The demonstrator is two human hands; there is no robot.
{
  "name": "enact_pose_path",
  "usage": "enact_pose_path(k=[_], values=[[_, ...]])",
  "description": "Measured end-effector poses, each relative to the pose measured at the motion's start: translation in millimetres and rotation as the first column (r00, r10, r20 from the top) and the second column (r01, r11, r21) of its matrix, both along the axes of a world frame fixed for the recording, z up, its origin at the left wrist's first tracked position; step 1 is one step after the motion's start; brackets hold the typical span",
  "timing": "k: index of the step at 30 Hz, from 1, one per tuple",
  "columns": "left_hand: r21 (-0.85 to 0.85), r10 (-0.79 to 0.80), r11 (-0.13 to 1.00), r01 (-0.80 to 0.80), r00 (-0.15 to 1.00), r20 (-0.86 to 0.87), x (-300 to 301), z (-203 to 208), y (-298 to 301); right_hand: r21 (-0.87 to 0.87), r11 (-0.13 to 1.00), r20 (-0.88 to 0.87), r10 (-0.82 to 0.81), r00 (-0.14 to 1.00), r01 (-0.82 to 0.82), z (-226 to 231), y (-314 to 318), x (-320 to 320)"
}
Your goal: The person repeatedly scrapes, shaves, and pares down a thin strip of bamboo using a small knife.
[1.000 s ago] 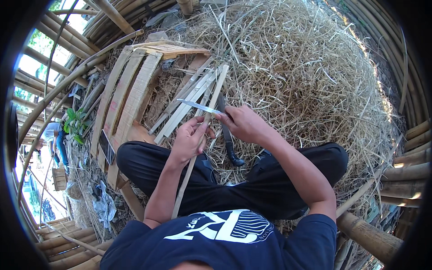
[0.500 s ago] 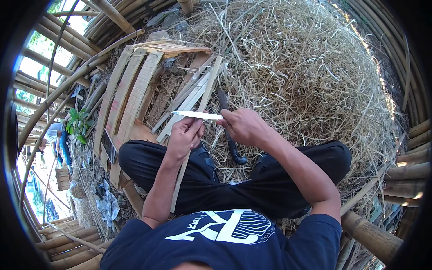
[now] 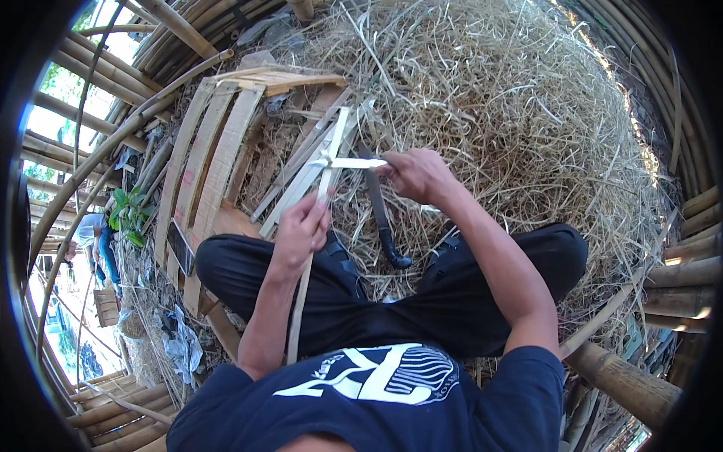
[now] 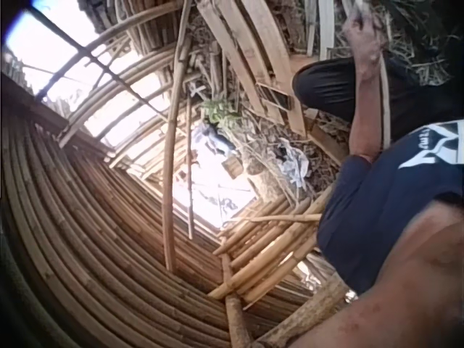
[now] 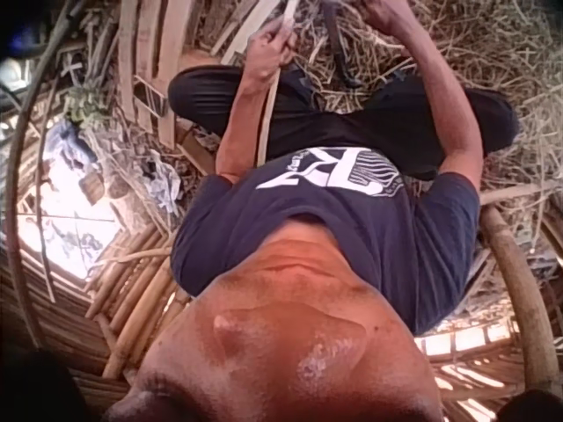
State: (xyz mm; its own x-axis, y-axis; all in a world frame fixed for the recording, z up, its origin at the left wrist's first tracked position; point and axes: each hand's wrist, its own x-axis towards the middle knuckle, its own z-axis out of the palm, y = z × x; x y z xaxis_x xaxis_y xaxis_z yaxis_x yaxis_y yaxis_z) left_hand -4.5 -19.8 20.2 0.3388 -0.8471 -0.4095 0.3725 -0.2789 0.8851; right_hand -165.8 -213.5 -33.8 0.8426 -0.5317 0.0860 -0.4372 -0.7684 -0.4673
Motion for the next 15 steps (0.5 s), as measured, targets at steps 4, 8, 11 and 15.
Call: enact_pose_path(k=[4,8,11,15], values=[[0.022,-0.022,0.999,0.023,0.997,-0.072,-2,-1,25,-0.079,0.991,-0.143,-0.118,0.983,0.108,-1,-21,-7],[0.088,-0.051,0.994,0.058,0.995,-0.084,7,-3,31,-0.026,0.995,-0.266,-0.098,0.959,0.094,-1,-22,-4],[0.125,-0.024,0.992,0.03,0.999,-0.047,12,13,53,0.146,0.845,-0.046,-0.513,0.857,0.514,-59,-90,-46],[0.131,0.044,0.99,-0.048,0.999,0.029,25,18,74,0.141,0.804,0.018,-0.586,0.81,0.578,14,-78,-42]])
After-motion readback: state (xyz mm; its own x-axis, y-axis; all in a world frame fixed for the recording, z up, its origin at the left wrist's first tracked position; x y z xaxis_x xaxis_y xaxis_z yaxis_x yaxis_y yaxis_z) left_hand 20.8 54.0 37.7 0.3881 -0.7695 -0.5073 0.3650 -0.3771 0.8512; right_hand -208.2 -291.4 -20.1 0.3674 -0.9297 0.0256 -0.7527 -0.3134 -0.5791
